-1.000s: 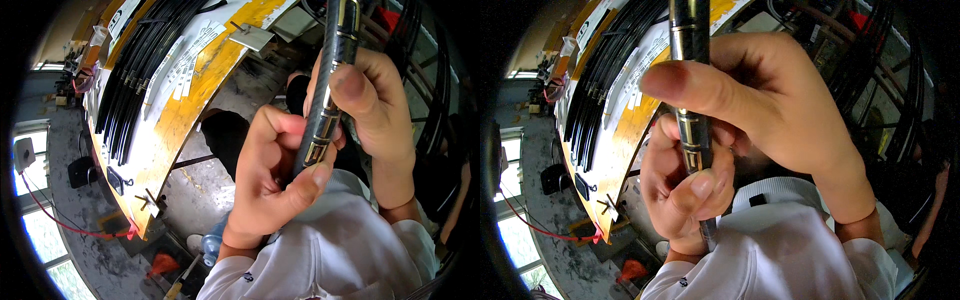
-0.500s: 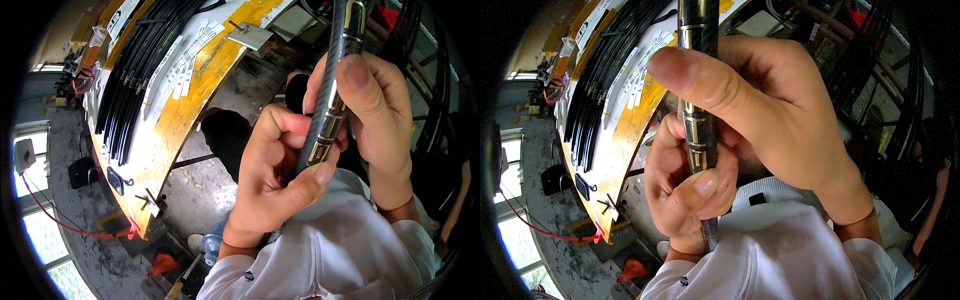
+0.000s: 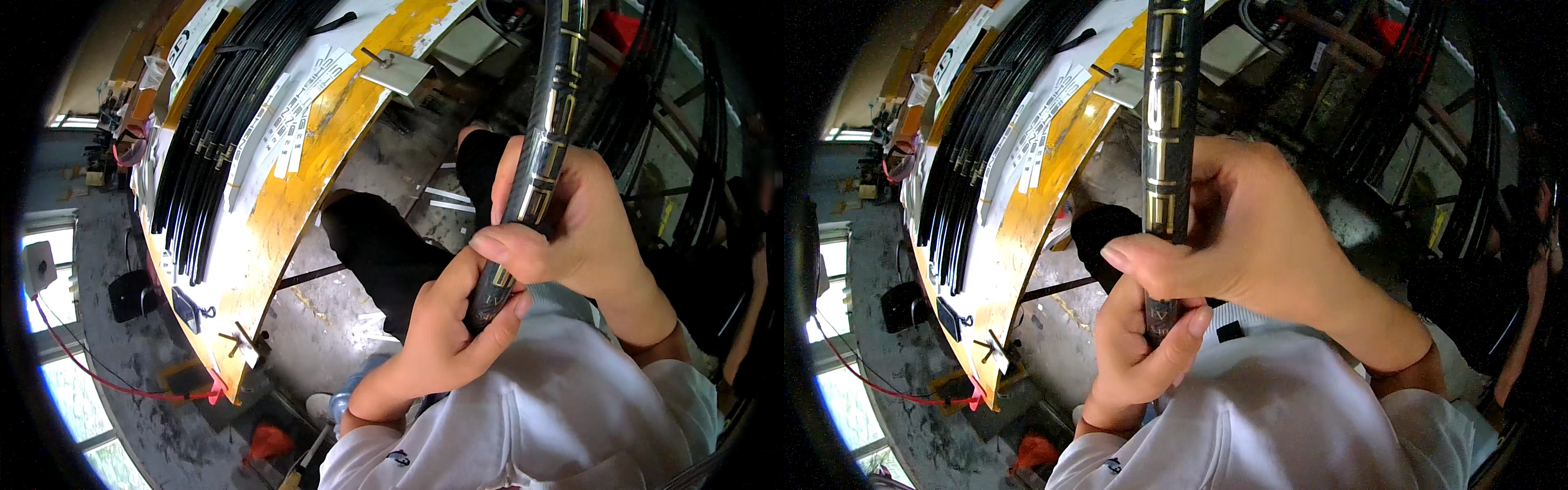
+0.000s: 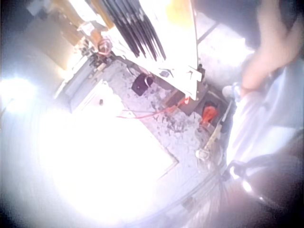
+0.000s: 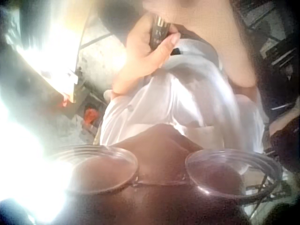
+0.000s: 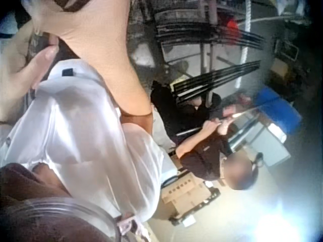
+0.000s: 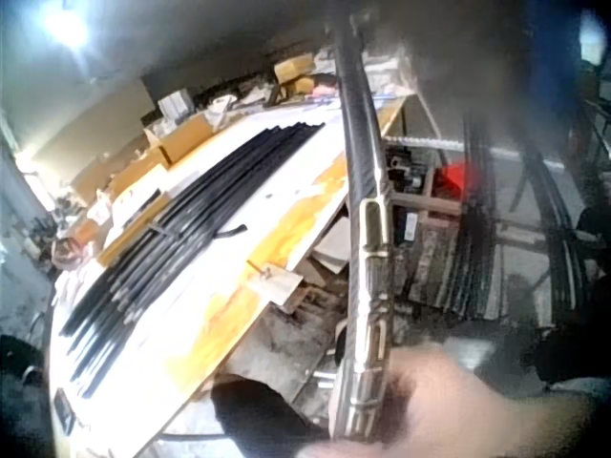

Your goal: The person applies adhesive labels to black rods on a workbench. They peel backing from labels, align them on the rods, and smooth them down. The person also wipes a rod with a cloth and briefly handles a water bottle and a beaded bracelet.

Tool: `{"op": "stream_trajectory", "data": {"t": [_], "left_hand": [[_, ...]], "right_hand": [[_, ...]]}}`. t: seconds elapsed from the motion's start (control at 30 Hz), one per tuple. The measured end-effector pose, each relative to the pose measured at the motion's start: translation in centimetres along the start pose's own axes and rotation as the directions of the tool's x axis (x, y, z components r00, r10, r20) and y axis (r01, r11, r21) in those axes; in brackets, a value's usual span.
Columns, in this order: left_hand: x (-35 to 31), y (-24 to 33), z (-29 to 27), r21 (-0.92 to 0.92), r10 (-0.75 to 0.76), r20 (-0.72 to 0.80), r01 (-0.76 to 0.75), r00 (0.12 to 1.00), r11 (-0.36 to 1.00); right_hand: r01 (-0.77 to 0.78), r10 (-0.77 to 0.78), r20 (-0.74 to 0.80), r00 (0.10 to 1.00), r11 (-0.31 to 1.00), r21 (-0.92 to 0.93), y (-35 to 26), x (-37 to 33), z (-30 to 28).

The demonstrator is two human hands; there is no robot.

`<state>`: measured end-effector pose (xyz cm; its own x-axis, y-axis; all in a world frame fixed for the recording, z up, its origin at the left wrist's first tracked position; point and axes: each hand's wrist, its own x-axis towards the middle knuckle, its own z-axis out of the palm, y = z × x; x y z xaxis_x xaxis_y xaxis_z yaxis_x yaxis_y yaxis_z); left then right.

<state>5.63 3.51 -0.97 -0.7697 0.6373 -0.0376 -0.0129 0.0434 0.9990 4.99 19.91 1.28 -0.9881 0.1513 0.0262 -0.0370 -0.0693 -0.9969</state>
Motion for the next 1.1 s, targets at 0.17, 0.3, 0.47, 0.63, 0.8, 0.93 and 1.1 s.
{"op": "stream_trajectory", "data": {"t": [0.17,0.3,0.47,0.63,0.8,0.93,1.1], "left_hand": [[-0.5,-0.4,-0.1,0.047,0.019,0.024,-0.020,1.000,0.999],[0.0,-1.0,-0.3,0.159,0.088,-0.006,-0.086,0.996,0.984],[-0.6,-1.1,-0.6,0.284,0.095,0.014,-0.095,0.995,0.954],[-0.3,-1.5,-0.4,0.165,0.067,-0.027,-0.062,0.997,0.984],[-0.5,-1.7,-1.0,0.125,0.053,0.014,-0.054,0.999,0.991],[-2.0,-0.7,-0.8,0.039,-0.001,-0.024,0.002,1.000,0.999],[-1.9,0.1,-0.5,0.177,0.123,-0.014,-0.119,0.992,0.977]], "right_hand": [[0.080,-0.077,-0.076,0.994,0.996,0.047,-2.8,3.1,-2.0],[-0.006,0.008,0.027,1.000,0.997,-0.080,1.0,0.5,0.0],[0.101,-0.101,0.006,0.995,0.994,0.030,-0.6,3.0,-1.9],[-0.013,0.011,0.046,0.999,0.999,0.040,1.2,1.3,-0.3],[0.184,-0.184,-0.101,0.978,0.983,-0.008,1.0,-0.4,-0.1],[0.655,-0.655,0.210,0.726,0.563,-0.504,-0.4,-1.1,-2.9],[0.630,-0.641,0.240,0.729,0.490,-0.603,-2.0,-2.2,-2.4]]}}
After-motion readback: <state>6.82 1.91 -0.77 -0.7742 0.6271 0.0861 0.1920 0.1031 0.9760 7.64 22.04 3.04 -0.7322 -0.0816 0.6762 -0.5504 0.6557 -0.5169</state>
